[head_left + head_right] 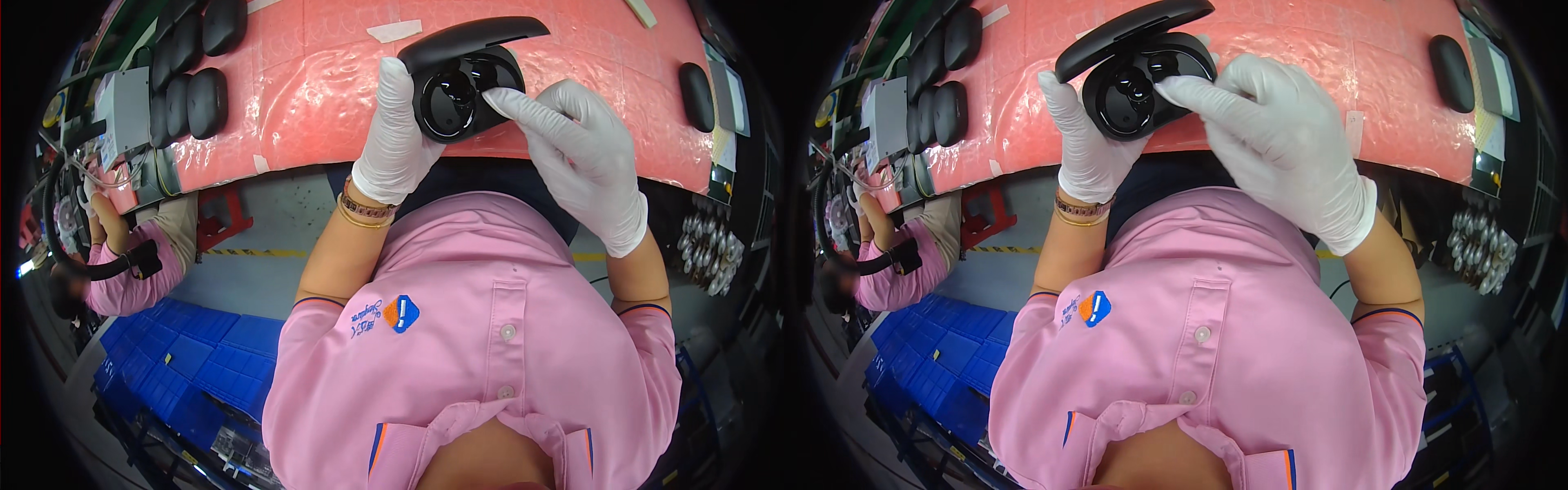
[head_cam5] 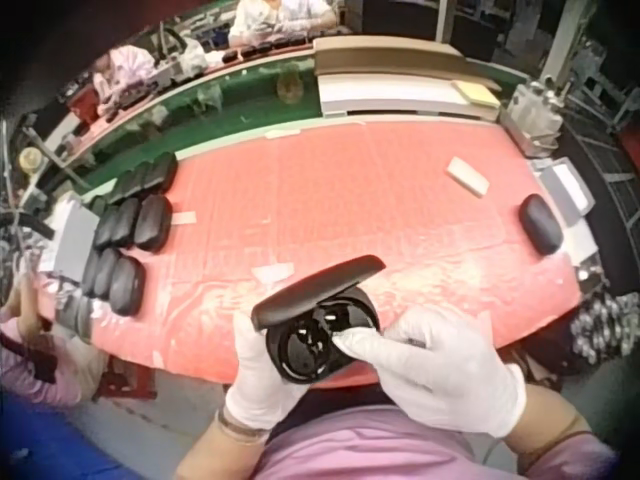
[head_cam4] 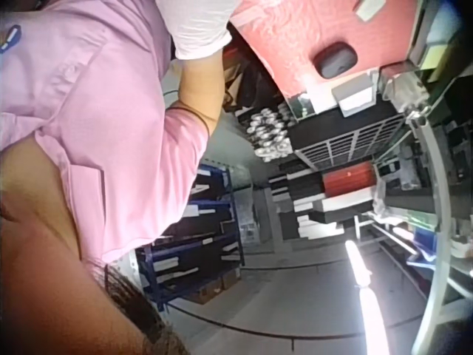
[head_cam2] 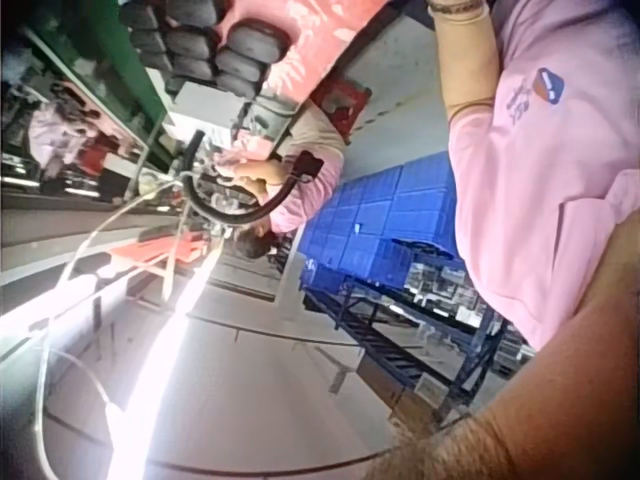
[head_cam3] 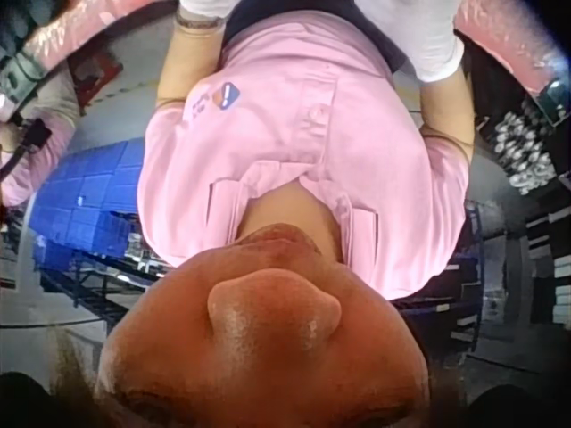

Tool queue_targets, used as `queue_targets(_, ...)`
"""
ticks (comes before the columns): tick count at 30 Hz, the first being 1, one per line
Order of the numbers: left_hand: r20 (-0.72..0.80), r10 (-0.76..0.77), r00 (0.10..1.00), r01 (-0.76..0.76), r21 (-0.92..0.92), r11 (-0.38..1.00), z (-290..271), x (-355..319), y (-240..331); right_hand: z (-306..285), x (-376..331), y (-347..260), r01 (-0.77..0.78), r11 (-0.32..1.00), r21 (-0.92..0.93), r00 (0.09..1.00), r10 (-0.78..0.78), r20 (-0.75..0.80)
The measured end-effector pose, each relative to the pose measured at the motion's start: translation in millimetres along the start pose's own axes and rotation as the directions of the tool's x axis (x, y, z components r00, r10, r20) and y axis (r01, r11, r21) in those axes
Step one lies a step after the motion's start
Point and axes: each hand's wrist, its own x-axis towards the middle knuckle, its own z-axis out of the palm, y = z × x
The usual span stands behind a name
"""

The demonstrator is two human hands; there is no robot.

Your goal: Cleaning and inspecting wireless earbud charging cases with a wipe before sorting them into a tray.

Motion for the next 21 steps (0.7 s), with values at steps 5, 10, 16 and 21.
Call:
queue_targets(5, -0.066, 0.030, 0.997, -0.009, 0.288, 0.958, 7.4, -2.7, 5.3, 23.6, 1.5, -33.0, 0.033, 0.986, -0.166, 0.995, -0.047, -0.083)
queue_targets(10, -0.020, 0.148, 0.989, -0.137, 0.276, 0.951, 7.4, -6.8, 1.1, 10.0, -4.1, -42.7, -0.082, 0.996, 0.036, 0.996, 0.080, 0.049)
queue_targets(16, 0.014, 0.198, 0.980, -0.185, 0.432, 0.883, 12.6, -11.7, 0.1, 20.0, 14.0, -44.4, -0.135, 0.979, 0.152, 0.983, 0.152, -0.107)
queue_targets(21, -0.120, 0.291, 0.949, -0.250, 0.275, 0.928, 23.4, -14.0, -0.9, -5.4, 1.0, -49.5, -0.019, 0.998, 0.054, 0.998, 0.015, 0.066)
